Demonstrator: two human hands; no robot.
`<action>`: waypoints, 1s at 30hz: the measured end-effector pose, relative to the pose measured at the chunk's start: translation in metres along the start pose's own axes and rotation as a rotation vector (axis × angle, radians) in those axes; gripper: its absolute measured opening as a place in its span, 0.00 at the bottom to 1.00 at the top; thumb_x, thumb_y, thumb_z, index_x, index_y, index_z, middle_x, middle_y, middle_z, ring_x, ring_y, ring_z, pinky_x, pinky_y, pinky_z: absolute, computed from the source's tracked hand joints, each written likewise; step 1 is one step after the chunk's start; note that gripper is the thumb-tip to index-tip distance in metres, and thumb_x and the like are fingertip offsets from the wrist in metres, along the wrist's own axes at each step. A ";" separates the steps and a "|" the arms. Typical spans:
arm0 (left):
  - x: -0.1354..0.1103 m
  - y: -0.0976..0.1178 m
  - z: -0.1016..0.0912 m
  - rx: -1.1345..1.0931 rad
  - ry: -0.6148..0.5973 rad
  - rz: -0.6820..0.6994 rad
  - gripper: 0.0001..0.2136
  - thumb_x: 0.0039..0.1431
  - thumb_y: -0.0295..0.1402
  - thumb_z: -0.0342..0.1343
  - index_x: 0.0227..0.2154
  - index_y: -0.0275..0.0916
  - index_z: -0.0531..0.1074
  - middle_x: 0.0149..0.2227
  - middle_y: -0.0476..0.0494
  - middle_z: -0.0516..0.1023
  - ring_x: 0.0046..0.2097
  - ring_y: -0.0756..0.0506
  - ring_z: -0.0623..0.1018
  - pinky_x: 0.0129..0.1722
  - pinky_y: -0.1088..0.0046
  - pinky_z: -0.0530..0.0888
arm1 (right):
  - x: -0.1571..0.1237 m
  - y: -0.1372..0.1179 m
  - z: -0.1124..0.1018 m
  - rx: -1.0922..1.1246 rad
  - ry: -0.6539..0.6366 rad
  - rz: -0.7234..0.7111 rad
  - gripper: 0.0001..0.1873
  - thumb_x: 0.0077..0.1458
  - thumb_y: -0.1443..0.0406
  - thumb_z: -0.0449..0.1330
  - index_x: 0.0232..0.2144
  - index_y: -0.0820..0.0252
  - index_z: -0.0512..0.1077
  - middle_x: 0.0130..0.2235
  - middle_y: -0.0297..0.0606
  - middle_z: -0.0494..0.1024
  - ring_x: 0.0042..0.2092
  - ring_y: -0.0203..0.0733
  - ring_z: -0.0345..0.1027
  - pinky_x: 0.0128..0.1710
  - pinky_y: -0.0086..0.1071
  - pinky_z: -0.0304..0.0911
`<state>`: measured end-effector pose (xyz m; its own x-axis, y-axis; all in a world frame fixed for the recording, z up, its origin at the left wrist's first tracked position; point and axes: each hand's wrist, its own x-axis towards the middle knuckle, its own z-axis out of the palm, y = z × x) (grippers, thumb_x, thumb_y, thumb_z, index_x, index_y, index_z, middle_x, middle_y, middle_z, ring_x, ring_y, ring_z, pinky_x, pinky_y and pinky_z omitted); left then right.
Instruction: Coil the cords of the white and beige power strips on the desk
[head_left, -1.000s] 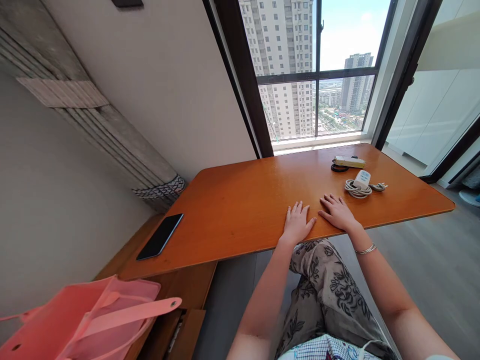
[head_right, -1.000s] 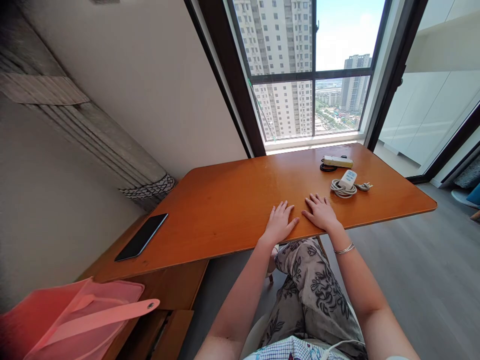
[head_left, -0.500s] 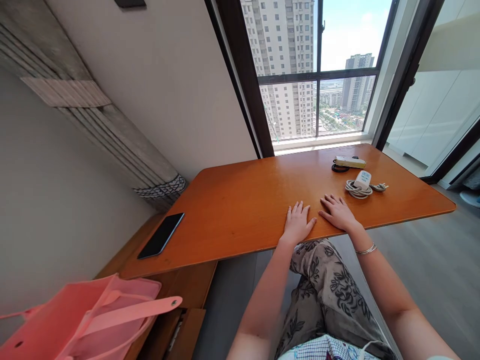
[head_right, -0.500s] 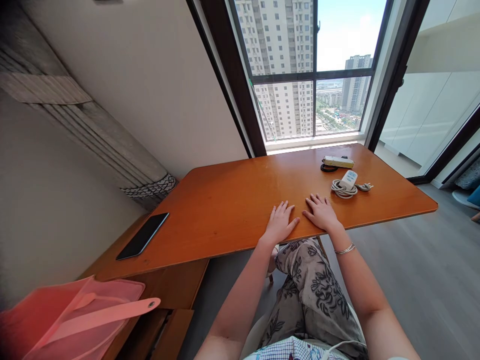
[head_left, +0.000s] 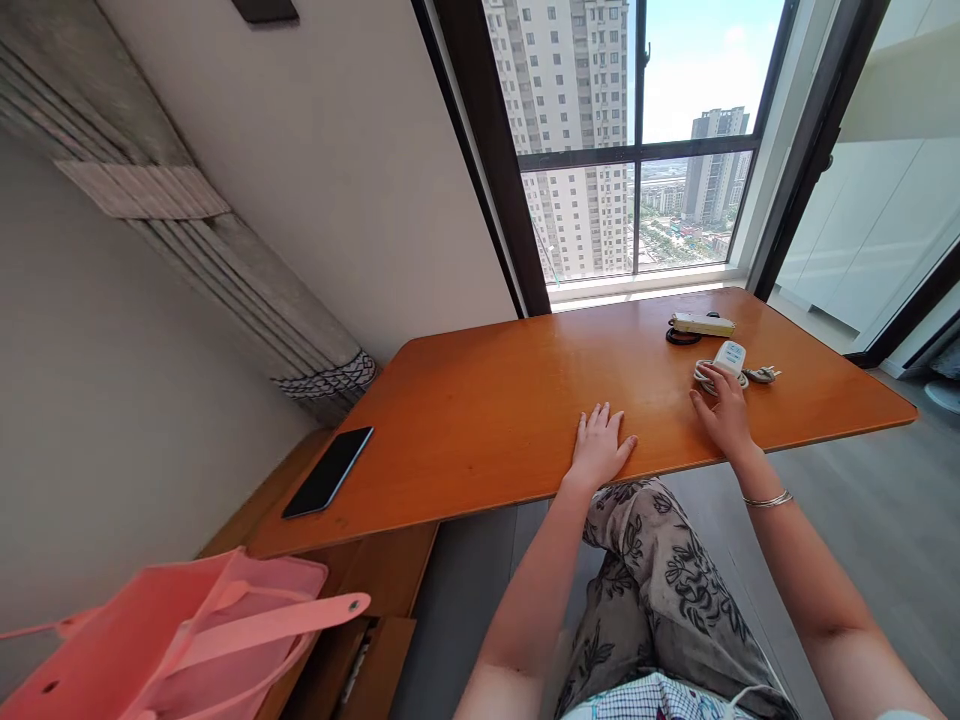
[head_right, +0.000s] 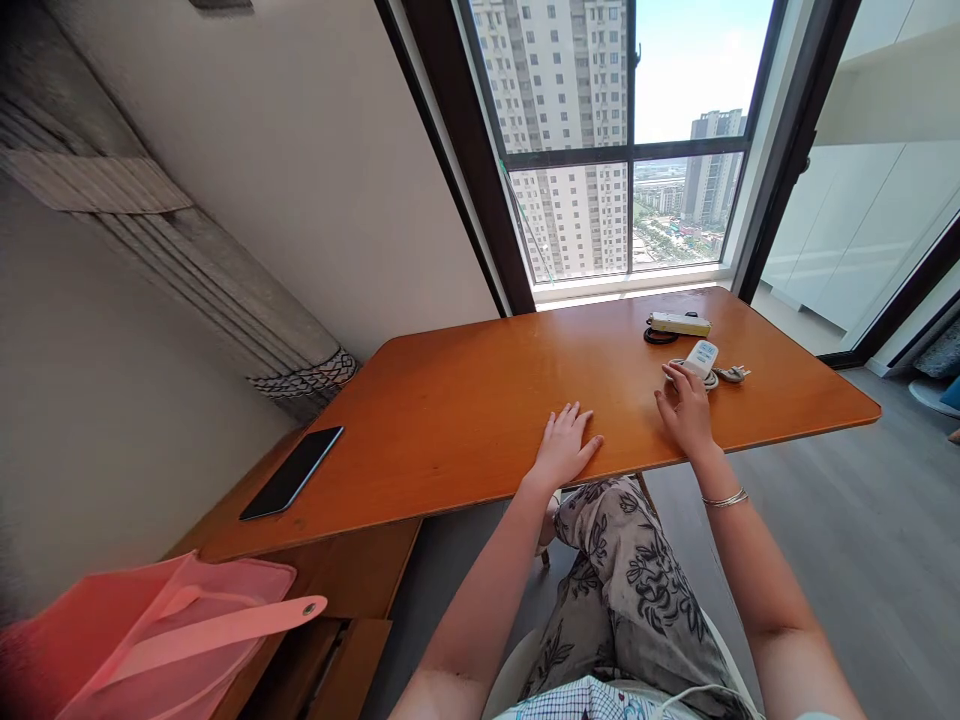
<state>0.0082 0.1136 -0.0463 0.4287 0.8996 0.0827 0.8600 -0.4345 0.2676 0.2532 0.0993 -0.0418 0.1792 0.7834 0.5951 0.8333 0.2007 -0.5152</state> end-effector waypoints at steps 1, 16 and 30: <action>0.000 0.000 0.000 0.000 -0.001 0.000 0.28 0.67 0.47 0.46 0.64 0.37 0.62 0.71 0.34 0.56 0.72 0.38 0.54 0.70 0.53 0.49 | 0.003 0.007 -0.005 -0.033 0.050 0.039 0.31 0.63 0.53 0.47 0.63 0.62 0.61 0.61 0.53 0.67 0.64 0.56 0.57 0.64 0.50 0.51; -0.001 0.001 0.000 -0.008 -0.008 -0.002 0.28 0.67 0.46 0.47 0.64 0.36 0.62 0.71 0.33 0.55 0.72 0.38 0.53 0.70 0.52 0.48 | 0.054 0.079 -0.038 -0.483 -0.418 0.229 0.69 0.40 0.37 0.64 0.71 0.64 0.38 0.64 0.63 0.63 0.64 0.68 0.58 0.60 0.58 0.52; 0.002 -0.001 0.006 -0.029 0.043 0.014 0.27 0.66 0.45 0.48 0.63 0.35 0.64 0.70 0.30 0.57 0.71 0.35 0.55 0.70 0.50 0.49 | 0.061 0.063 -0.030 -0.624 -0.492 0.184 0.56 0.43 0.34 0.60 0.64 0.64 0.57 0.53 0.60 0.73 0.54 0.65 0.68 0.52 0.53 0.56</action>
<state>0.0094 0.1156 -0.0528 0.4278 0.8948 0.1273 0.8455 -0.4460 0.2937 0.3329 0.1420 -0.0194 0.2122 0.9697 0.1207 0.9768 -0.2071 -0.0538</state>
